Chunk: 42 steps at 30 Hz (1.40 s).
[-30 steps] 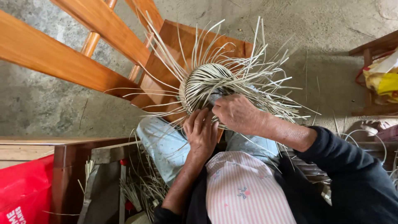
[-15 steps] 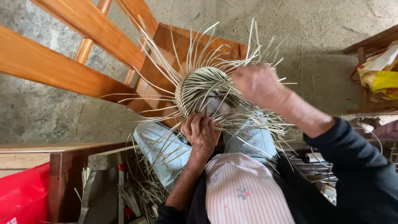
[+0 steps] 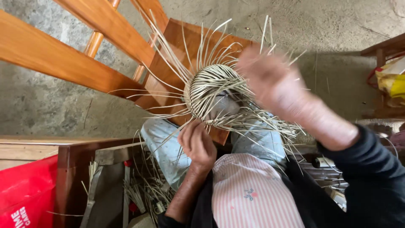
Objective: Weaving a hat from dried plant fibers by hand.
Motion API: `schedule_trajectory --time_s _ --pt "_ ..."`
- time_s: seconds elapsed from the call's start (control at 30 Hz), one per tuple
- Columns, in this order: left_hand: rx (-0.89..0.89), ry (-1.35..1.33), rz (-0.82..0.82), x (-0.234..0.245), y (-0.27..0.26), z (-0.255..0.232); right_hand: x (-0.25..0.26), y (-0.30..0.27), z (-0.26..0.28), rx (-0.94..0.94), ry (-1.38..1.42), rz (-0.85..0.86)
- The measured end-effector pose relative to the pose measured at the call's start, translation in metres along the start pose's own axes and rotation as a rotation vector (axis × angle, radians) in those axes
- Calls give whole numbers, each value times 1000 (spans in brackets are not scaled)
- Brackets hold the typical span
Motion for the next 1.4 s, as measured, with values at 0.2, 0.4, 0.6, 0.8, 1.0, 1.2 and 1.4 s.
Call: schedule_trajectory --time_s 0.2,0.4,0.6,0.8,1.0,1.2,1.4 --pt "75 -89 23 0 -21 20 46 32 59 -383 1813 -155" --pt "192 -188 89 -13 -34 36 26 48 148 -315 2043 276" --pt "99 -174 84 -15 -32 36 31 58 164 -397 2010 267" --pt "67 -143 131 -19 -29 38 35 57 146 -499 1942 153" --pt "146 -192 215 -28 -37 53 32 66 140 -305 2129 444" --pt "192 -232 297 -31 -23 53 20 51 128 -154 2216 599" --pt "159 -170 295 -38 -33 56 -42 7 126 -323 1304 459"
Point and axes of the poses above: each hand's wrist, its own y-axis towards the middle knuckle, its own x-axis out of the back of the hand, z = x × y, the point moved 9 cm from there along y, towards the middle knuckle, and after that the axes turned 5 degrees about -x, right-handed, at the moved point
